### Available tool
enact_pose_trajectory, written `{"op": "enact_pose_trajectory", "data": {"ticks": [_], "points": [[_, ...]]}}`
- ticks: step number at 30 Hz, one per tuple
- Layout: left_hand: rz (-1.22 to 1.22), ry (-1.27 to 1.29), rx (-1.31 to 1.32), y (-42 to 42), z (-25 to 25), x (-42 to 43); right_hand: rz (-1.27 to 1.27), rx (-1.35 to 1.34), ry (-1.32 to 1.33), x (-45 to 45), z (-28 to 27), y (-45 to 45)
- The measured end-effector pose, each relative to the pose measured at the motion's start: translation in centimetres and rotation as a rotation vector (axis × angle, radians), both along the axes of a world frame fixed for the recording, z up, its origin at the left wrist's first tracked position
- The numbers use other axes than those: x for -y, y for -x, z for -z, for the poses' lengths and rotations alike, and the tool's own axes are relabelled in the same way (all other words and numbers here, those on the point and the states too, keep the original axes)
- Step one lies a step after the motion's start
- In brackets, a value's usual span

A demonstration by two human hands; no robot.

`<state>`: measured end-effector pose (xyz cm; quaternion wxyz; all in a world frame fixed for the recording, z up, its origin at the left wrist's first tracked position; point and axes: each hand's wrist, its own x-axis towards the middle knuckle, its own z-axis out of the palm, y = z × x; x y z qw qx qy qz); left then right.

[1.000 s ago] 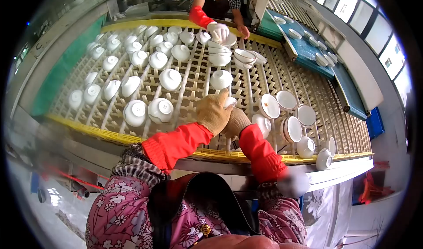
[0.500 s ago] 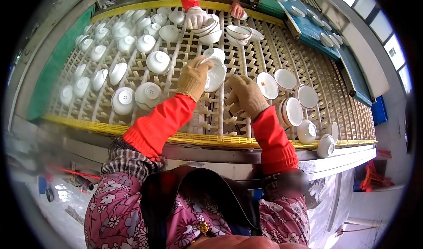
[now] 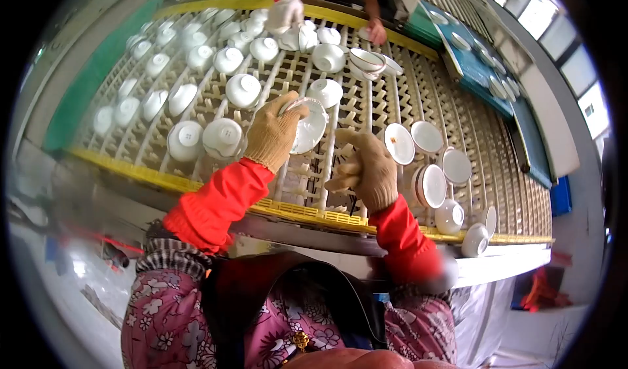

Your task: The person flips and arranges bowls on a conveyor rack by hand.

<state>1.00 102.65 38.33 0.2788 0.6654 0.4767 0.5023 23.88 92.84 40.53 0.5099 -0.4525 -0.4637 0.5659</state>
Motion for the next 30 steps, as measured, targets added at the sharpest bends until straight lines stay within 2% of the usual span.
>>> {"op": "enact_pose_trajectory", "data": {"ticks": [1, 4, 5, 6, 8, 9, 10, 11, 14, 16, 18, 19, 22, 23, 24, 26, 27, 29, 30], "points": [[-0.031, -0.002, -0.005, 0.4, 0.1, 0.6, 0.064, -0.292, 0.125, 0.6, 0.7, 0.3], [-0.063, 0.007, -0.039, 1.3, -0.8, 2.8, 0.037, -0.211, 0.304, 1.0, 4.8, 1.0], [-0.060, 0.015, -0.061, 1.7, -0.7, 3.3, -0.083, -0.255, 0.336, 0.9, 5.9, 0.8], [-0.056, 0.018, -0.081, 2.0, -0.8, 3.4, -0.117, -0.118, 0.415, 1.6, 4.5, 1.7], [-0.032, 0.089, -0.032, 2.5, -1.7, 3.5, -0.249, 0.130, 0.284, 1.9, 4.6, 2.2], [-0.018, 0.134, -0.012, 2.8, -2.0, 4.0, -0.178, 0.049, 0.431, 2.1, 3.4, 2.9], [0.000, 0.181, 0.009, 3.0, -2.0, 4.4, -0.219, 0.160, 0.369, 1.9, 3.0, 2.9], [-0.105, 0.059, 0.038, 2.5, -0.2, 3.5, -0.257, 0.269, 0.305, 1.6, 2.8, 2.6], [-0.166, 0.004, -0.053, 1.6, 1.2, 3.0, -0.428, 0.512, -0.040, 0.2, 4.8, 1.6], [-0.153, -0.082, -0.159, 0.5, 0.3, 3.7, -0.408, 0.462, 0.138, -0.8, 5.4, 1.4], [-0.073, -0.134, -0.285, -0.1, -1.2, 4.8, -0.357, 0.339, 0.365, -0.9, 3.6, 1.6], [-0.067, -0.320, -0.292, -0.8, -0.8, 4.7, -0.332, 0.261, 0.491, -0.7, 2.7, 1.7], [0.041, -0.264, -0.433, -3.0, -2.0, 6.3, -0.289, 0.353, 0.349, -0.5, 4.0, 1.5], [-0.085, -0.564, -0.463, -3.6, -0.8, 6.6, -0.334, 0.509, 0.151, -0.1, 3.5, 1.5], [-0.063, -0.499, -0.466, -4.0, 0.0, 6.6, -0.316, 0.637, 0.046, -0.2, 4.8, 1.3], [-0.019, -0.347, -0.476, -4.5, 1.0, 6.9, -0.343, 0.652, 0.105, -0.7, 6.1, 1.1], [-0.001, -0.373, -0.453, -4.8, 0.2, 7.2, -0.352, 0.648, 0.142, -0.8, 6.2, 1.1], [0.022, -0.281, -0.472, -5.1, -1.2, 7.7, -0.354, 0.598, 0.235, -0.7, 4.0, 1.6], [0.031, -0.235, -0.479, -5.3, -1.5, 7.8, -0.373, 0.708, 0.082, -1.0, 5.2, 1.2]]}}
